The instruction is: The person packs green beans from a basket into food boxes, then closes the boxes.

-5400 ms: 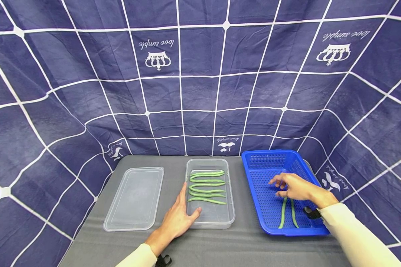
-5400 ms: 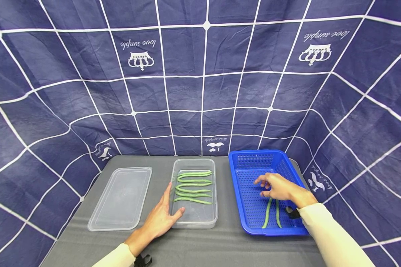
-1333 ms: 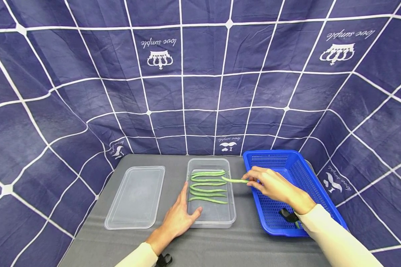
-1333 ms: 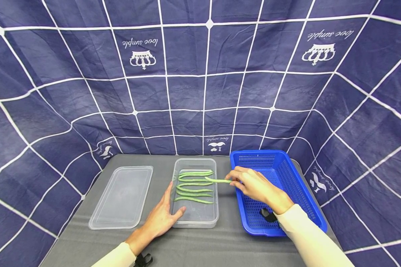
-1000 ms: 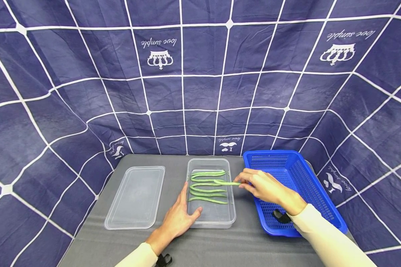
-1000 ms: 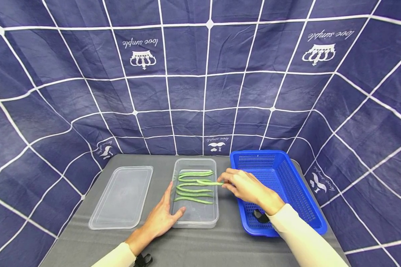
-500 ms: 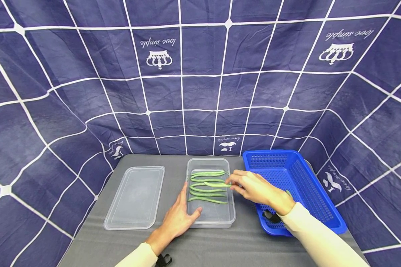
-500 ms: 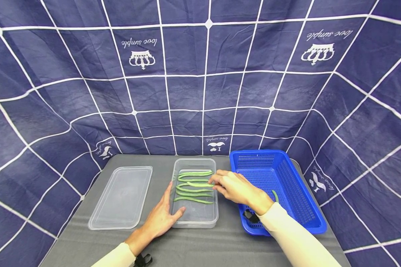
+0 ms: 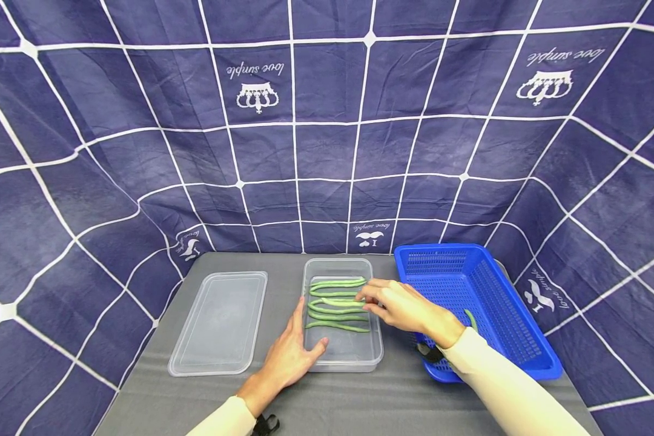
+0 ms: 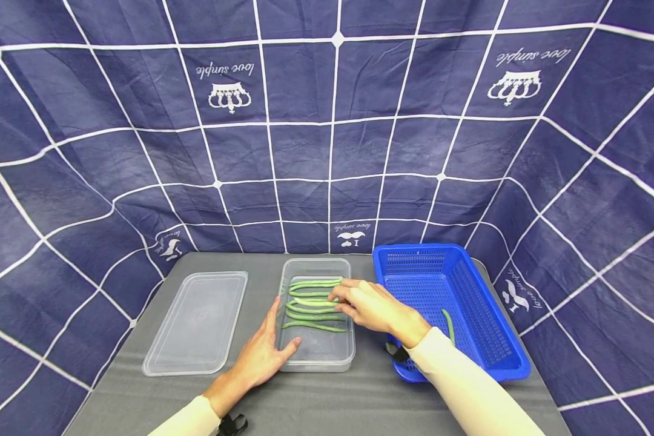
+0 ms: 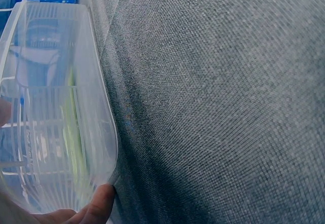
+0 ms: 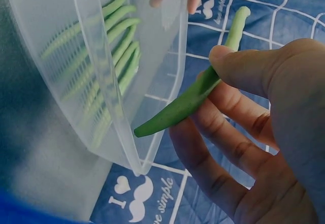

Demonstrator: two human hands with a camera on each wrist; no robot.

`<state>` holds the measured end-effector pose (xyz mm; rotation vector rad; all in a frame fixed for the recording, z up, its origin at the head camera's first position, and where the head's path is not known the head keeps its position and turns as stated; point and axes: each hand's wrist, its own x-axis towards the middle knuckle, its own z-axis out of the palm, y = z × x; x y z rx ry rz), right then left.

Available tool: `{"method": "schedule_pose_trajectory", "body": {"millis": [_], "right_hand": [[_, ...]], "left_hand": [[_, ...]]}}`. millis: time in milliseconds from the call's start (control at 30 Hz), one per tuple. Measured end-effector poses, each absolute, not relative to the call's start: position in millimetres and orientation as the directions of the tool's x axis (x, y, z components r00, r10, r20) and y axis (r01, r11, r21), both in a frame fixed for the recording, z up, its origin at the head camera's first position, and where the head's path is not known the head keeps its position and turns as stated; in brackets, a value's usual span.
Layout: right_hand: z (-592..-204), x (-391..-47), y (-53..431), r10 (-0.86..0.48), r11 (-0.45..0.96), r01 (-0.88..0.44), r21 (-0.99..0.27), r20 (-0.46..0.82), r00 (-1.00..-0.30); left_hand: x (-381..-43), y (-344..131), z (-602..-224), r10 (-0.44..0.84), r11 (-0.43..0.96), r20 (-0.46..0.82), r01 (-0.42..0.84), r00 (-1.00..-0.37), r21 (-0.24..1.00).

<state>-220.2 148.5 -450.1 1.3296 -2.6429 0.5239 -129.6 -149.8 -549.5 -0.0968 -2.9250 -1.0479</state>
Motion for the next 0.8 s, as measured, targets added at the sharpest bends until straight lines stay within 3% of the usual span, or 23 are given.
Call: {"method": "schedule_pose_trajectory", "body": {"millis": [800], "right_hand": [[-463.6, -223.0, 115.1, -0.767, 0.529, -0.765, -0.368, 0.178, -0.616]], "left_hand": [[-130.5, -149.7, -551.2, 0.029, 0.766, 0.030, 0.042, -0.999, 0.641]]}}
